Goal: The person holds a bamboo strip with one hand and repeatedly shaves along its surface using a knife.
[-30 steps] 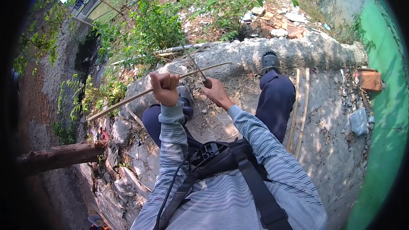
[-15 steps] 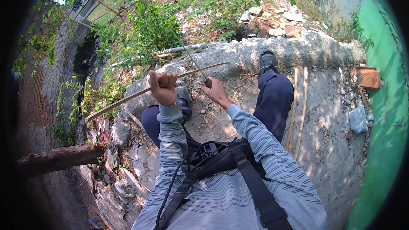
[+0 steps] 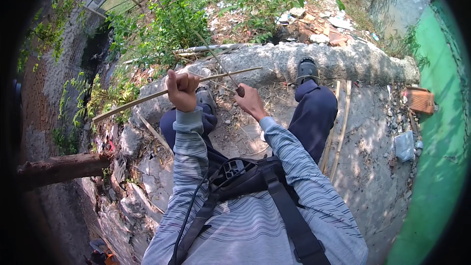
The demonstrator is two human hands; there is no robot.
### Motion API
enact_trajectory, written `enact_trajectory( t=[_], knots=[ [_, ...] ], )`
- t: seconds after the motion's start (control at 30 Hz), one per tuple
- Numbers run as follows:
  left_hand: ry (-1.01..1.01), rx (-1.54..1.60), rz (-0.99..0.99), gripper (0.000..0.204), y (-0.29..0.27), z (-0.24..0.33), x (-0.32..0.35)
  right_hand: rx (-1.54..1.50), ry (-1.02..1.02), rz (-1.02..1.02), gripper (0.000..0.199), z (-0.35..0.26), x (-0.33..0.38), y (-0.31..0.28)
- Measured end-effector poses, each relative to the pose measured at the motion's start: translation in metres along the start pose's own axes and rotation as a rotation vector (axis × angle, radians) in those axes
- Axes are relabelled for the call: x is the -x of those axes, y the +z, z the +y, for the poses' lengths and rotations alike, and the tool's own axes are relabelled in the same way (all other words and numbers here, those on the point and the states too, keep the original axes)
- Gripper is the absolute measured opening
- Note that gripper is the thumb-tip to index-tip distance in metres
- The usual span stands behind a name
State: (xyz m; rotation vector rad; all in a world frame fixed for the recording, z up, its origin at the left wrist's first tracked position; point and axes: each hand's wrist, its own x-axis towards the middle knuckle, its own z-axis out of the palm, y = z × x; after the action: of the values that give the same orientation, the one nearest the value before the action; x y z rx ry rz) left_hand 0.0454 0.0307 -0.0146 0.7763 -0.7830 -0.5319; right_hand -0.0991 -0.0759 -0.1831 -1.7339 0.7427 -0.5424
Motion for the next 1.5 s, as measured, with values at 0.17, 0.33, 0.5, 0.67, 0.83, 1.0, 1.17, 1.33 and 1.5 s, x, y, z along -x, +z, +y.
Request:
enact_trajectory(
  t=[0.17, 0.33, 0.5, 0.67, 0.83, 1.0, 1.17, 1.33, 1.5],
  knots=[
    [-0.009, -0.016, 0.028, 0.063, -0.003, 0.000, 0.006, 0.056, -0.122, -0.027, 0.025, -0.040, 0.013, 0.004],
    [-0.014, 0.010, -0.050, 0.063, 0.022, -0.005, 0.003, -0.016, -0.082, 0.040, 0.024, -0.020, 0.009, -0.001],
    [0.004, -0.001, -0.102, 0.064, 0.023, -0.011, 0.002, 0.059, 0.034, 0.067, 0.027, 0.013, 0.000, -0.006],
    [-0.003, 0.035, -0.079, 0.064, 0.020, -0.010, -0.002, -0.025, -0.037, 0.063, 0.023, -0.018, 0.017, -0.001],
    [-0.012, 0.042, -0.132, 0.064, 0.044, -0.010, -0.007, -0.066, 0.023, 0.092, 0.021, 0.035, 0.007, -0.010],
    [-0.021, 0.047, -0.121, 0.064, 0.033, -0.010, -0.006, 0.087, 0.018, 0.138, 0.025, 0.035, 0.012, -0.013],
    [-0.013, -0.024, -0.130, 0.060, 0.034, -0.007, -0.008, 0.055, -0.063, 0.132, 0.023, -0.005, 0.028, -0.010],
    [-0.018, 0.074, -0.155, 0.058, 0.047, -0.010, -0.009, -0.045, 0.043, 0.090, 0.024, 0.035, 0.022, -0.014],
    [-0.041, 0.052, -0.155, 0.062, 0.049, -0.013, -0.007, 0.114, 0.098, 0.167, 0.026, 0.059, 0.019, -0.015]
  ],
)
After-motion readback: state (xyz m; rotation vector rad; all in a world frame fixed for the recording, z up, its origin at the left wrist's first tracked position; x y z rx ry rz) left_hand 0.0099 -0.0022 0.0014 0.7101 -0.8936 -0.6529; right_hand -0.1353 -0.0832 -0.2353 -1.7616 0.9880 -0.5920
